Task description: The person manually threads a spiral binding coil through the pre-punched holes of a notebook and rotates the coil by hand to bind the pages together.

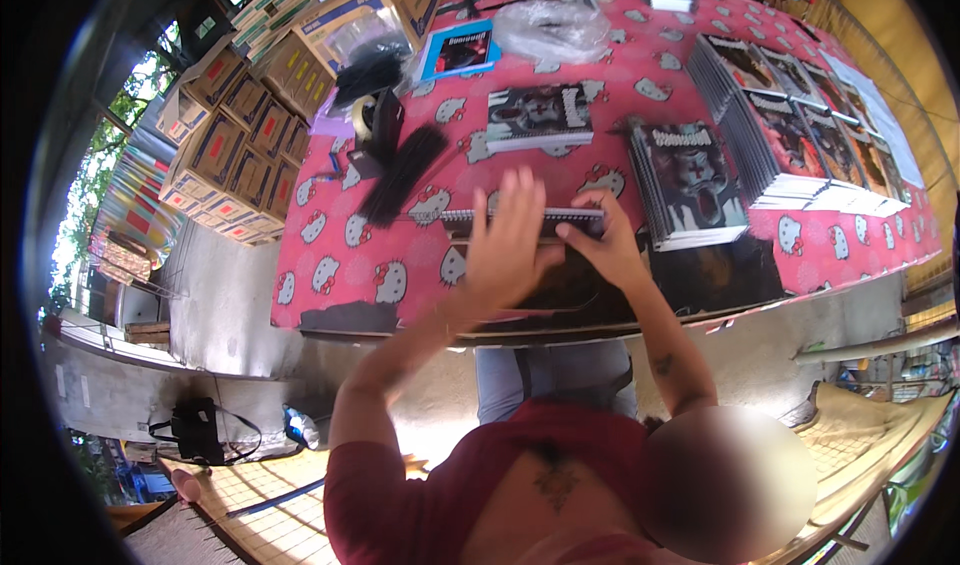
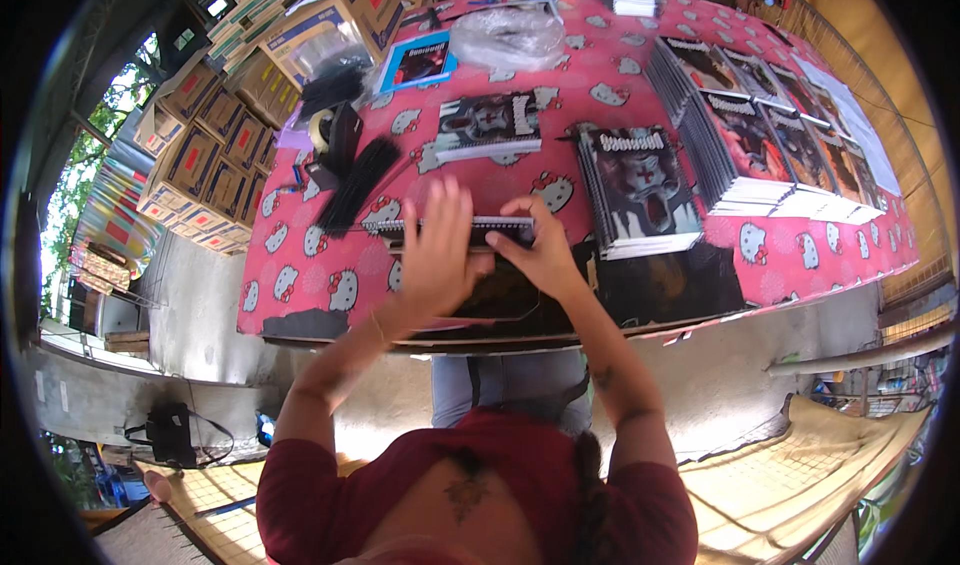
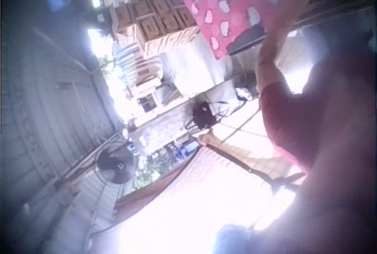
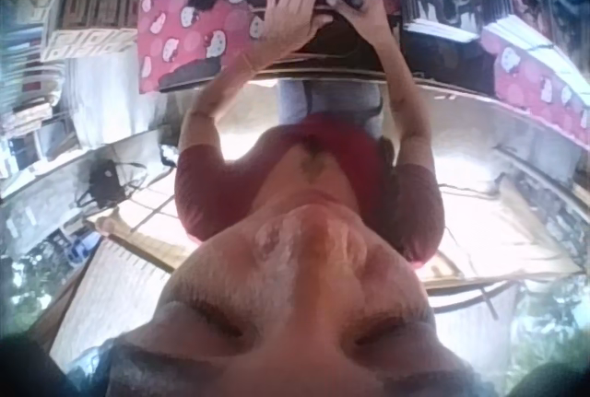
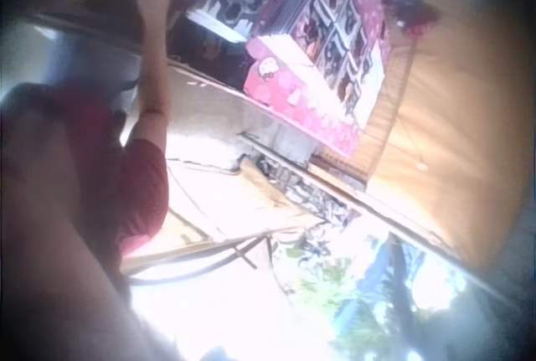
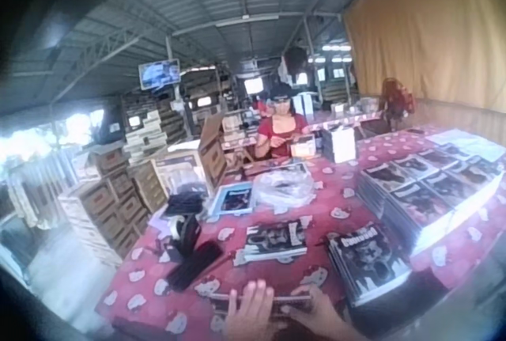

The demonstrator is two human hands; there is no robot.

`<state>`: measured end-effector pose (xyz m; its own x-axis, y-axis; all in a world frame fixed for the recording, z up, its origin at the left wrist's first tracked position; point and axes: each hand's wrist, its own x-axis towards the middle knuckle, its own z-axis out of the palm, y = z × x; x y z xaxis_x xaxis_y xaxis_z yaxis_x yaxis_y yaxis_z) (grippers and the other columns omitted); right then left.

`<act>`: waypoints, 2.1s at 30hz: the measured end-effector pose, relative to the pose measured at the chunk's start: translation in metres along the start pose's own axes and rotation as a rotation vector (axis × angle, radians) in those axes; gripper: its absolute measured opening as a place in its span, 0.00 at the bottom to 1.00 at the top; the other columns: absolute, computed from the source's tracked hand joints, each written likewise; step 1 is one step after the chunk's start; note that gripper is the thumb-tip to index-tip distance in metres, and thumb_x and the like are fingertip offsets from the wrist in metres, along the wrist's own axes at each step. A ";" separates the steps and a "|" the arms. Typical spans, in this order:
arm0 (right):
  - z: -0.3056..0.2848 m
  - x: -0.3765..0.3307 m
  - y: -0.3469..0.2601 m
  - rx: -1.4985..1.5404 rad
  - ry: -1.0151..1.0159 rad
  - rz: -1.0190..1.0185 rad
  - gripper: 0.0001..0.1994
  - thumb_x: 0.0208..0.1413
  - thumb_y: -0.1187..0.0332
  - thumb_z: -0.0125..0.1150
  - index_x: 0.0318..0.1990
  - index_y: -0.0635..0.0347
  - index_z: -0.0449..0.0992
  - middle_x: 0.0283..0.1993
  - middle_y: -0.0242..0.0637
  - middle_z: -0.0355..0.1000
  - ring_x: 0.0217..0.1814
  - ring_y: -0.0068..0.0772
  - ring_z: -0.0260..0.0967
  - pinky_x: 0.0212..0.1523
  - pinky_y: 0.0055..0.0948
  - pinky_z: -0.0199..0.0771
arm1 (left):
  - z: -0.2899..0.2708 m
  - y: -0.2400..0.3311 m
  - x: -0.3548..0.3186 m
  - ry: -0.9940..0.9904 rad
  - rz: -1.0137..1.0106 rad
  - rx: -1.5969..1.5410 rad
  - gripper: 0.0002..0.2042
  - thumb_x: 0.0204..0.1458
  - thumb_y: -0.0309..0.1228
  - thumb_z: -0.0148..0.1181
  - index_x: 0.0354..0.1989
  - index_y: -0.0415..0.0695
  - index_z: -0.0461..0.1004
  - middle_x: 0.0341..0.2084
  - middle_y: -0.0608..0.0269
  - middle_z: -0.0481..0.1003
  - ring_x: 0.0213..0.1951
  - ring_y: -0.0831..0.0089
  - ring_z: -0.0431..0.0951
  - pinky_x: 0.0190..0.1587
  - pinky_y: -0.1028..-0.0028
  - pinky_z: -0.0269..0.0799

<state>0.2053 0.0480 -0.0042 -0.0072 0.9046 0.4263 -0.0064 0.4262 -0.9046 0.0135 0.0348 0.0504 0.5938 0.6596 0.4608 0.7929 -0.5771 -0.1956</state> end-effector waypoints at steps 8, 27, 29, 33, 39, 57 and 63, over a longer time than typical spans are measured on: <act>-0.012 -0.001 -0.013 0.113 -0.214 0.110 0.14 0.60 0.72 0.66 0.51 0.63 0.71 0.39 0.34 0.76 0.39 0.20 0.72 0.41 0.29 0.72 | 0.002 0.004 -0.003 -0.031 0.027 -0.129 0.47 0.52 0.57 0.59 0.70 0.28 0.56 0.71 0.31 0.55 0.74 0.41 0.52 0.71 0.37 0.43; -0.012 -0.003 -0.003 -0.072 -0.214 -0.062 0.08 0.60 0.72 0.64 0.45 0.66 0.78 0.32 0.42 0.76 0.29 0.26 0.67 0.34 0.32 0.71 | 0.010 0.031 -0.007 0.015 0.067 -0.242 0.43 0.61 0.57 0.48 0.72 0.30 0.54 0.72 0.35 0.53 0.74 0.42 0.52 0.72 0.40 0.41; -0.012 -0.007 -0.001 -0.092 -0.227 -0.029 0.08 0.60 0.72 0.64 0.44 0.66 0.77 0.31 0.43 0.76 0.29 0.26 0.67 0.34 0.33 0.71 | -0.002 0.022 0.019 0.042 0.000 -0.173 0.41 0.62 0.56 0.48 0.72 0.30 0.54 0.73 0.36 0.52 0.75 0.43 0.52 0.72 0.41 0.40; -0.016 -0.004 -0.012 -0.139 -0.237 0.008 0.07 0.60 0.72 0.64 0.43 0.65 0.78 0.30 0.43 0.75 0.29 0.26 0.68 0.34 0.32 0.71 | 0.005 0.034 -0.010 0.102 0.060 -0.322 0.34 0.65 0.49 0.49 0.69 0.32 0.59 0.71 0.41 0.59 0.74 0.48 0.55 0.72 0.43 0.44; -0.029 0.000 -0.035 -0.047 -0.238 0.030 0.09 0.61 0.75 0.64 0.47 0.67 0.80 0.33 0.37 0.79 0.37 0.19 0.74 0.39 0.25 0.76 | -0.014 -0.001 0.026 0.130 0.030 -0.492 0.14 0.62 0.38 0.60 0.50 0.43 0.75 0.42 0.57 0.81 0.47 0.59 0.81 0.71 0.47 0.49; -0.021 0.013 -0.066 -0.418 -0.071 -0.122 0.07 0.50 0.73 0.68 0.35 0.64 0.76 0.36 0.44 0.77 0.36 0.38 0.78 0.39 0.32 0.77 | -0.043 -0.012 0.031 0.052 0.056 -0.510 0.07 0.56 0.26 0.62 0.41 0.41 0.78 0.32 0.51 0.79 0.35 0.53 0.81 0.46 0.57 0.75; -0.161 -0.016 -0.093 -0.800 0.335 -0.076 0.31 0.53 0.61 0.73 0.64 0.60 0.72 0.64 0.52 0.70 0.69 0.51 0.66 0.66 0.41 0.66 | -0.110 -0.020 0.108 0.770 0.201 -0.652 0.13 0.55 0.18 0.58 0.48 0.35 0.76 0.40 0.49 0.82 0.40 0.55 0.82 0.44 0.62 0.77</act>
<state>0.3671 -0.0044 0.0724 0.2600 0.7750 0.5760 0.7107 0.2502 -0.6575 0.0467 0.0646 0.1997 0.2764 0.1663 0.9466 0.3236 -0.9435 0.0713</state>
